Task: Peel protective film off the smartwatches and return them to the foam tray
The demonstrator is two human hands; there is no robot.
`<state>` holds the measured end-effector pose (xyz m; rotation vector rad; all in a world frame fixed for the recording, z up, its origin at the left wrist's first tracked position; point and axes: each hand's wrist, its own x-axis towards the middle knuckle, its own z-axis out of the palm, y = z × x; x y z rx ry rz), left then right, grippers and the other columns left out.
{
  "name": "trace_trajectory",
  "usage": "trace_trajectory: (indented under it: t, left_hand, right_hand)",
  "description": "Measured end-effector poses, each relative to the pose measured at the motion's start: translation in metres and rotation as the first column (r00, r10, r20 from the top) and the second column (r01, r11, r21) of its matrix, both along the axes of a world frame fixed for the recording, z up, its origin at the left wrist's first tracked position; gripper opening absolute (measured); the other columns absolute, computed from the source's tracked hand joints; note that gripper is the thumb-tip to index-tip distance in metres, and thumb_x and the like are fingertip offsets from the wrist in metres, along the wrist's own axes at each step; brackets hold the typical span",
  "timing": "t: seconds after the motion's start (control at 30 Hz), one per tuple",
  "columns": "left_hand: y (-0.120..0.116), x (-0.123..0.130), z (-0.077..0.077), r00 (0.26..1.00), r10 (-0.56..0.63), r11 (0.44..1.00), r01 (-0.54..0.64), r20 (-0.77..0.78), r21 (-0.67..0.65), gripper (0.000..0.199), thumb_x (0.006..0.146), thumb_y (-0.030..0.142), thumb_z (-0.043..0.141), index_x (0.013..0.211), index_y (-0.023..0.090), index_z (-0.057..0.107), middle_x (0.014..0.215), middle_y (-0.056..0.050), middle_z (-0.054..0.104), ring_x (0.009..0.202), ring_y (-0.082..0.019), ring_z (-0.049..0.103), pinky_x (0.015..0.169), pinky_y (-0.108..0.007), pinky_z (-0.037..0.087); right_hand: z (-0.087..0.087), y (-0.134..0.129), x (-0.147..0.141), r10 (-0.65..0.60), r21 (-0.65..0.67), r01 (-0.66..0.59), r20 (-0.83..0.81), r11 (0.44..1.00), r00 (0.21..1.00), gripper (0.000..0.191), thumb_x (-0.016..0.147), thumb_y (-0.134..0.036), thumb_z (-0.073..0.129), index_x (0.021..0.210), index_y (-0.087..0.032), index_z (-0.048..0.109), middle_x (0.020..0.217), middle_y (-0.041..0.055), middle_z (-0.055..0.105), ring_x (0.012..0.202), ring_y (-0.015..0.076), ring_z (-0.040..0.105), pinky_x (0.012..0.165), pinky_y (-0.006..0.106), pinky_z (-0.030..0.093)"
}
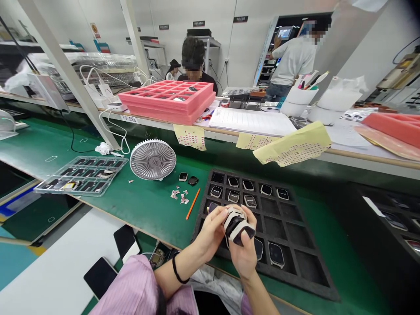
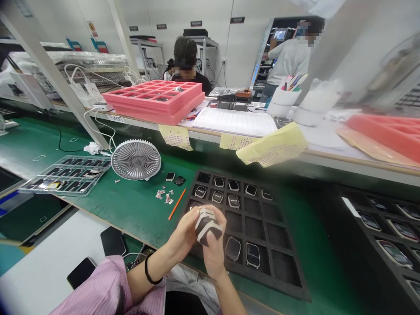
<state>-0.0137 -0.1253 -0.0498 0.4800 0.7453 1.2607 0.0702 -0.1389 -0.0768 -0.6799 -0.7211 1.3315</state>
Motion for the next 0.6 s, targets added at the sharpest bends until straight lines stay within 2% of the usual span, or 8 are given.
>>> trace_trajectory:
  t: [0.1, 0.2, 0.33, 0.47, 0.5, 0.53, 0.57, 0.6]
  left_hand:
    - [-0.001, -0.009, 0.001, 0.982, -0.139, 0.987, 0.148, 0.127, -0.061, 0.035, 0.068, 0.042, 0.076, 0.094, 0.018, 0.069, 0.096, -0.005, 0.067, 0.088, -0.018, 0.061, 0.076, -0.026, 0.048]
    - [-0.003, -0.015, 0.000, 0.976, -0.174, 0.980, 0.185, 0.131, -0.078, 0.038, 0.066, 0.040, 0.077, 0.096, 0.019, 0.067, 0.092, -0.004, 0.066, 0.085, -0.017, 0.061, 0.074, -0.026, 0.049]
    - [-0.004, -0.021, -0.008, 0.991, -0.126, 0.990, 0.129, 0.042, -0.054, 0.041, 0.067, 0.043, 0.077, 0.101, 0.024, 0.065, 0.085, -0.001, 0.065, 0.078, -0.014, 0.060, 0.071, -0.024, 0.048]
    - [0.011, -0.044, -0.019, 0.950, -0.251, 0.966, 0.259, -0.188, 0.017, 0.050, 0.070, 0.052, 0.071, 0.109, 0.022, 0.062, 0.065, 0.001, 0.059, 0.057, -0.012, 0.055, 0.057, -0.024, 0.047]
    - [0.017, -0.056, -0.022, 0.919, -0.237, 0.962, 0.266, -0.314, 0.055, 0.049, 0.072, 0.053, 0.068, 0.108, 0.021, 0.062, 0.069, 0.000, 0.060, 0.057, -0.012, 0.056, 0.056, -0.025, 0.047]
    - [0.024, -0.070, -0.025, 0.875, -0.143, 0.968, 0.220, -0.462, 0.117, 0.045, 0.075, 0.052, 0.065, 0.107, 0.021, 0.061, 0.079, -0.003, 0.063, 0.064, -0.013, 0.058, 0.059, -0.026, 0.049]
    - [0.031, -0.085, -0.027, 0.781, -0.017, 0.969, 0.166, -0.624, 0.182, 0.038, 0.077, 0.048, 0.064, 0.103, 0.020, 0.061, 0.091, -0.005, 0.064, 0.074, -0.016, 0.061, 0.066, -0.028, 0.051]
    - [0.038, -0.101, -0.030, 0.613, 0.154, 0.963, 0.082, -0.775, 0.256, 0.031, 0.078, 0.043, 0.063, 0.097, 0.019, 0.062, 0.098, -0.007, 0.063, 0.082, -0.018, 0.061, 0.072, -0.030, 0.051]
  right_hand:
    - [0.001, -0.001, 0.003, 0.081, -0.052, -0.084, -0.050, 0.995, 0.995, 0.055, 0.068, -0.044, 0.073, 0.117, -0.031, 0.052, 0.114, 0.0053, 0.060, 0.111, 0.0255, 0.054, 0.092, 0.039, 0.043]
    - [-0.001, -0.003, 0.001, 0.120, -0.082, -0.125, -0.065, 0.989, 0.991, 0.056, 0.068, -0.043, 0.073, 0.118, -0.031, 0.052, 0.112, 0.0057, 0.061, 0.109, 0.0263, 0.056, 0.093, 0.041, 0.043]
    - [-0.002, -0.003, -0.006, 0.151, -0.083, -0.158, -0.083, 0.984, 0.985, 0.054, 0.070, -0.043, 0.072, 0.120, -0.032, 0.051, 0.112, 0.0044, 0.062, 0.111, 0.0248, 0.056, 0.093, 0.039, 0.043]
    - [-0.001, 0.001, -0.013, 0.172, -0.111, -0.179, -0.074, 0.978, 0.982, 0.051, 0.075, -0.040, 0.069, 0.122, -0.032, 0.050, 0.111, 0.0036, 0.061, 0.102, 0.0223, 0.059, 0.089, 0.037, 0.046]
    - [0.000, 0.002, -0.013, 0.185, -0.110, -0.192, -0.072, 0.975, 0.980, 0.051, 0.076, -0.039, 0.069, 0.123, -0.033, 0.049, 0.111, 0.0035, 0.061, 0.097, 0.0218, 0.060, 0.085, 0.038, 0.048]
    - [0.001, 0.003, -0.013, 0.205, -0.099, -0.211, -0.075, 0.972, 0.976, 0.051, 0.077, -0.039, 0.068, 0.124, -0.033, 0.048, 0.109, 0.0034, 0.061, 0.091, 0.0212, 0.061, 0.081, 0.038, 0.049]
    - [0.003, 0.003, -0.013, 0.225, -0.083, -0.231, -0.080, 0.969, 0.971, 0.050, 0.079, -0.039, 0.067, 0.125, -0.033, 0.047, 0.107, 0.0033, 0.061, 0.085, 0.0207, 0.062, 0.077, 0.038, 0.050]
    - [0.004, 0.004, -0.012, 0.245, -0.063, -0.251, -0.088, 0.966, 0.966, 0.049, 0.081, -0.038, 0.065, 0.125, -0.033, 0.047, 0.105, 0.0033, 0.061, 0.080, 0.0201, 0.062, 0.073, 0.039, 0.051]
